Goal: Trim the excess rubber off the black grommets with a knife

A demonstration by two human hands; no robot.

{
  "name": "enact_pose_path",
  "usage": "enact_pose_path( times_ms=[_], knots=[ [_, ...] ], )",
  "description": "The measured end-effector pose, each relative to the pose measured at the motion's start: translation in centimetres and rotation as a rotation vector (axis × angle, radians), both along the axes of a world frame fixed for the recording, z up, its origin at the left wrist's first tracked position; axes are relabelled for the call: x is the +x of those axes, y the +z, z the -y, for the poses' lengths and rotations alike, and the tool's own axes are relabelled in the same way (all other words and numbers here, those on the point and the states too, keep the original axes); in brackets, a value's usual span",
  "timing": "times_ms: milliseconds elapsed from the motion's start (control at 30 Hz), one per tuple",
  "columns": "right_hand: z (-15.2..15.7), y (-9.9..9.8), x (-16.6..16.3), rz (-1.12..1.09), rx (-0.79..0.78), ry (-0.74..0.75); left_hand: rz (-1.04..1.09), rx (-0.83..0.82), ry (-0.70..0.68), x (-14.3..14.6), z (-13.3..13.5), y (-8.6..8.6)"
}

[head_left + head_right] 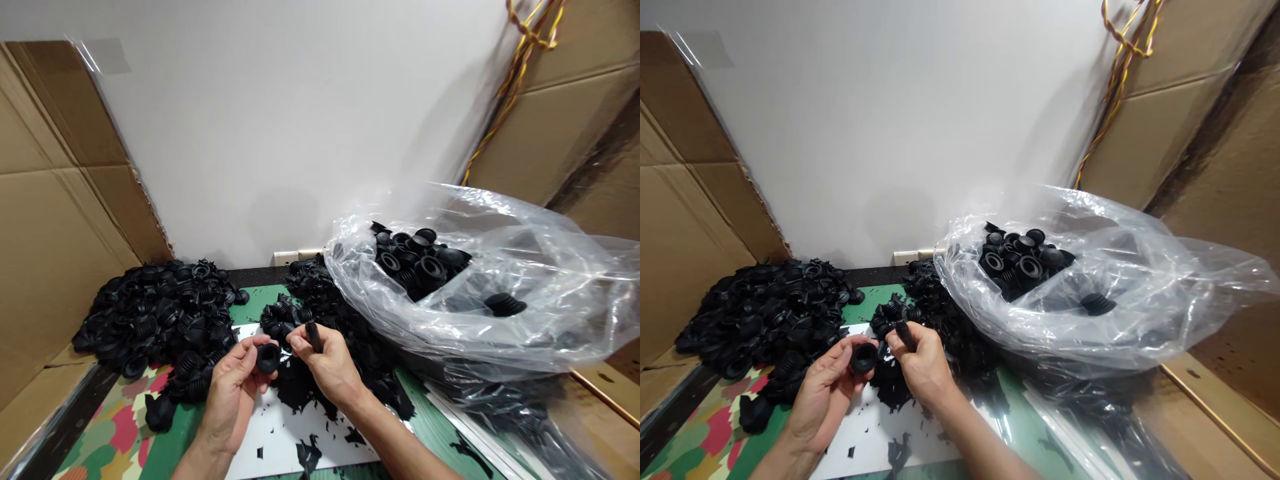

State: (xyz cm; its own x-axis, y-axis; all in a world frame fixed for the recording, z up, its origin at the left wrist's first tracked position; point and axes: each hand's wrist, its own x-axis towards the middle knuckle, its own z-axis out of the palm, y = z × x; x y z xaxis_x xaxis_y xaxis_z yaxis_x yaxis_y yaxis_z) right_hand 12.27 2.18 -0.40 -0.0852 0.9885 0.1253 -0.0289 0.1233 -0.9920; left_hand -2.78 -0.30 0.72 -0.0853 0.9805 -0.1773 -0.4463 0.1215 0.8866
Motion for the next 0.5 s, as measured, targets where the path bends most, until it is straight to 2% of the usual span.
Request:
enact_pose_path(
  times_ms=[233, 333, 500],
  knots=[
    [-0.11, -0.32, -0.03, -0.083, -0.061, 0.018, -0.057, 0.012, 0.001, 0.06, 0.07, 0.22],
    [-0.12, -0.36, -0.1, -0.123, -0.143, 0.073, -0.183, 0.055, 0.009, 0.11, 0.13, 0.21],
    [0.12, 0.23, -0.16, -0.176, -0.242, 0.153, -0.4, 0.133, 0.098, 0.3, 0.03, 0.1]
  ],
)
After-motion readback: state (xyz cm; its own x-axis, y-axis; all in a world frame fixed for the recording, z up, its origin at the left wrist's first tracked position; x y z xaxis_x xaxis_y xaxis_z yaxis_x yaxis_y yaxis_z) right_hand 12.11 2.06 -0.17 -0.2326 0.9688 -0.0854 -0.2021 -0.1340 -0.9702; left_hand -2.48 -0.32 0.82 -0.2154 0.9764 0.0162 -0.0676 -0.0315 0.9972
